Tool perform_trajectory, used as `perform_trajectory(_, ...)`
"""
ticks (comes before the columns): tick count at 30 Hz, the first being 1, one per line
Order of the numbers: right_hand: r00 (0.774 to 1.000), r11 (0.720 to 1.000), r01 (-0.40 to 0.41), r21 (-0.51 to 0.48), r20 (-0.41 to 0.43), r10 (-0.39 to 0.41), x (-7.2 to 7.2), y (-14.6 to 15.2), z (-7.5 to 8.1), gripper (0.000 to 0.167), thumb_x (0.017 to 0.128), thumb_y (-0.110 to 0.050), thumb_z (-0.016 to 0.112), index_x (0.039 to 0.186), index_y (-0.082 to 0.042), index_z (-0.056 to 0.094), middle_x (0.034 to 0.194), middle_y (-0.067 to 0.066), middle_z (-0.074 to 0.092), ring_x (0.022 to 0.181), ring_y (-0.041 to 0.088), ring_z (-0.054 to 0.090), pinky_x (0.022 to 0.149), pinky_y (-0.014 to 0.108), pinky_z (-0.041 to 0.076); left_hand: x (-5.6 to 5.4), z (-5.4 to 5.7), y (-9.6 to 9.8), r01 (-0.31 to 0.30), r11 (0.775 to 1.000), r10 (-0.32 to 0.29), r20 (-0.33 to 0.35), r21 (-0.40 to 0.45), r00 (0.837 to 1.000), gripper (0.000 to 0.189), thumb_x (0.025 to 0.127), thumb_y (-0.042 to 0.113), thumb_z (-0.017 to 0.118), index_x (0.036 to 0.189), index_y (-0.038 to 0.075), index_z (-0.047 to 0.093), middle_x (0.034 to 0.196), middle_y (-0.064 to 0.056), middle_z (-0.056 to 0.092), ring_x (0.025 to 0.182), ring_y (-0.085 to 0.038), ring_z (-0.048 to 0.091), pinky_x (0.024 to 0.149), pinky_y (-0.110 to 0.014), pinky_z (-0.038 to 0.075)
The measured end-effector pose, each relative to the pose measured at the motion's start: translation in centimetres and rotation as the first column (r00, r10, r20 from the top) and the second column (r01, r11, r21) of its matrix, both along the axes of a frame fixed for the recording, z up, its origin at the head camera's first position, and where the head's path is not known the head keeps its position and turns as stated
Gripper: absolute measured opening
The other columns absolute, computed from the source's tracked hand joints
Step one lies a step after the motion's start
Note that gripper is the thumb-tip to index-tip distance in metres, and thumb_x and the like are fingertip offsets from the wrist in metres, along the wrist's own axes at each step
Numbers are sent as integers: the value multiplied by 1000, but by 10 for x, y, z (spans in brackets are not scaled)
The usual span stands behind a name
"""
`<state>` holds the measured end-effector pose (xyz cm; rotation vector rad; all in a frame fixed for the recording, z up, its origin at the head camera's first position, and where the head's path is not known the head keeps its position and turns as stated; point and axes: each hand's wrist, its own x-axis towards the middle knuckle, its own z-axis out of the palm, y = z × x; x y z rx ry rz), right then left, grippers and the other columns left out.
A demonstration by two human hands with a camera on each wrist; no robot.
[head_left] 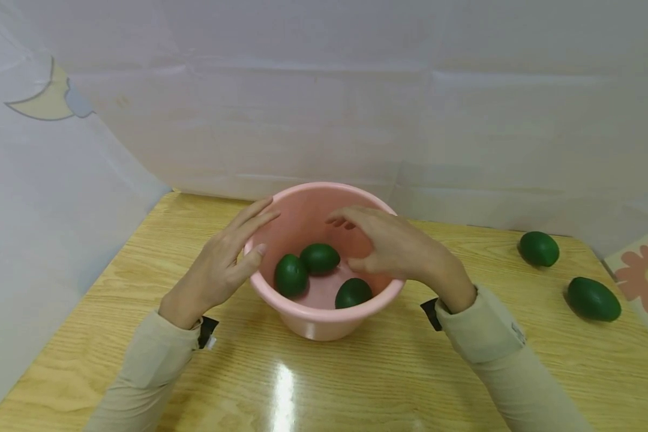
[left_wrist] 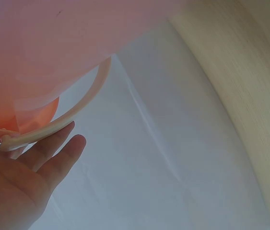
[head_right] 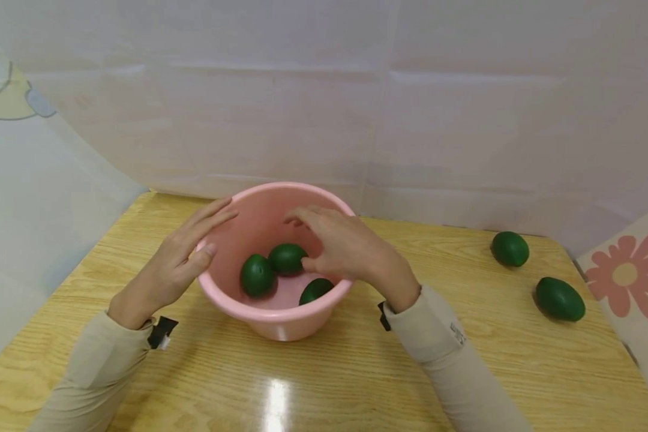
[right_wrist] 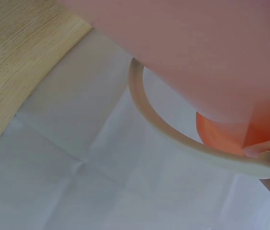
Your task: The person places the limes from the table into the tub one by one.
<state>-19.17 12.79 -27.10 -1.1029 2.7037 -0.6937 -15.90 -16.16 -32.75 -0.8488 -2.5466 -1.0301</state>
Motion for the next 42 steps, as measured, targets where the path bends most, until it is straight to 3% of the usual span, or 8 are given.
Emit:
perform_trajectory(26, 996, 991, -27, -134, -87, 15, 2, 9, -5, 47, 89, -22, 72, 133, -15, 58, 130, -1, 62, 119, 20, 59, 102, 44, 47, 1, 0, 1, 0, 1000, 0, -4, 3, 1000, 53, 98, 26, 46, 151, 19, 43, 163, 1, 28, 148, -25, 34, 109, -60, 36)
perform_trajectory(34, 994, 978, -12, -206, -109, -11, 3, 9, -7, 40, 91, -19, 69, 129, -13, 60, 128, 2, 63, 117, 21, 60, 101, 43, 48, 0, 1, 1, 0, 1000, 0, -2, 4, 1000, 54, 97, 23, 47, 151, 18, 44, 163, 1, 28, 148, -24, 33, 110, -59, 35)
perform_trajectory(42, 993, 970, 7, -243, -113, -35, 4, 11, -7, 42, 90, -17, 71, 131, -11, 59, 128, 4, 64, 118, 23, 61, 101, 44, 49, 0, 1, 1, 0, 1000, 0, -6, 1, 1000, 53, 98, 27, 46, 151, 18, 44, 163, 1, 29, 148, -25, 33, 110, -60, 35)
